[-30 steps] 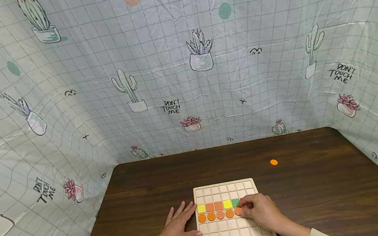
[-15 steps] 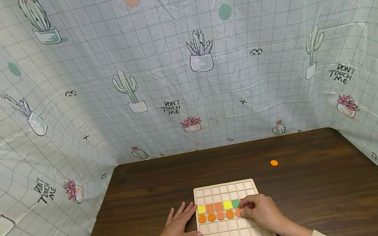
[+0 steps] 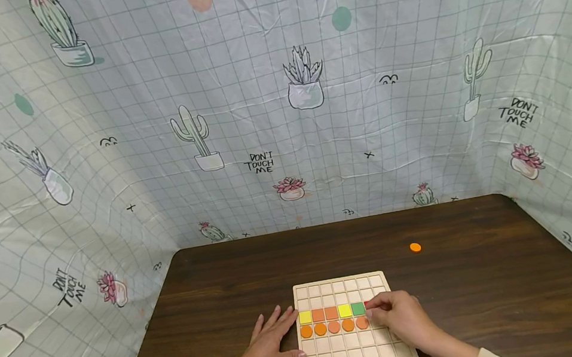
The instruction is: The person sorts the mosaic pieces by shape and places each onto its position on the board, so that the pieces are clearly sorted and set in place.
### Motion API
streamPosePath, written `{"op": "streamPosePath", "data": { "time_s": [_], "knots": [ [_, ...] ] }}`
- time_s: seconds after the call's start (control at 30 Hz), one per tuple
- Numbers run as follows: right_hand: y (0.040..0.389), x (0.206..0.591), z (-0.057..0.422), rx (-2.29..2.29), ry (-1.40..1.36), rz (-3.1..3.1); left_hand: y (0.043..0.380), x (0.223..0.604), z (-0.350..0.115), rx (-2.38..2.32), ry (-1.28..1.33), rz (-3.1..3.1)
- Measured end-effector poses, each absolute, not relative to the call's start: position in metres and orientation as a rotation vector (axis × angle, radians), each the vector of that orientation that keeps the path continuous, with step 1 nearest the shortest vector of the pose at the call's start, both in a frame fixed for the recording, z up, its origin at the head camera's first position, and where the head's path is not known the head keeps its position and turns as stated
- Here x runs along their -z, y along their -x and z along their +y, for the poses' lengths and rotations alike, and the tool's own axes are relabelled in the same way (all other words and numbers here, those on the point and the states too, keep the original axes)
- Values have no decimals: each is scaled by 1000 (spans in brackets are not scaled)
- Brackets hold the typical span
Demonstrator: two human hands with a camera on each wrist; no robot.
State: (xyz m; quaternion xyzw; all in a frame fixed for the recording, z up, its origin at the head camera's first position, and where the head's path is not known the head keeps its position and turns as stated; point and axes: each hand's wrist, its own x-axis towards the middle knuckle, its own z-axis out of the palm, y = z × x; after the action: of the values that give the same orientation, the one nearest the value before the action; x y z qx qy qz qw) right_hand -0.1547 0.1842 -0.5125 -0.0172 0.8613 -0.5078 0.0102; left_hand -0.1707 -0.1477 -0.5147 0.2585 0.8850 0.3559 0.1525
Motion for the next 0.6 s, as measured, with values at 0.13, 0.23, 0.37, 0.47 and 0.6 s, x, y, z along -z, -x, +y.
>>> {"op": "streamPosePath", "data": {
  "time_s": [0.13, 0.23, 0.37, 0.47, 0.6],
  "knots": [
    [157, 511, 188, 1606, 19, 2649, 171, 513, -147, -999, -731, 2549],
    [158, 509, 191, 1598, -16, 2656, 170, 511, -146, -977, -704, 2553],
    [160, 506, 196, 1592, -46, 2684, 170, 510, -145, -958, -688, 2552],
    [163, 505, 202, 1597, -40, 2698, 171, 512, -146, -969, -706, 2543],
    [168, 503, 209, 1599, -35, 2700, 173, 519, -149, -1011, -744, 2539]
  ]
}}
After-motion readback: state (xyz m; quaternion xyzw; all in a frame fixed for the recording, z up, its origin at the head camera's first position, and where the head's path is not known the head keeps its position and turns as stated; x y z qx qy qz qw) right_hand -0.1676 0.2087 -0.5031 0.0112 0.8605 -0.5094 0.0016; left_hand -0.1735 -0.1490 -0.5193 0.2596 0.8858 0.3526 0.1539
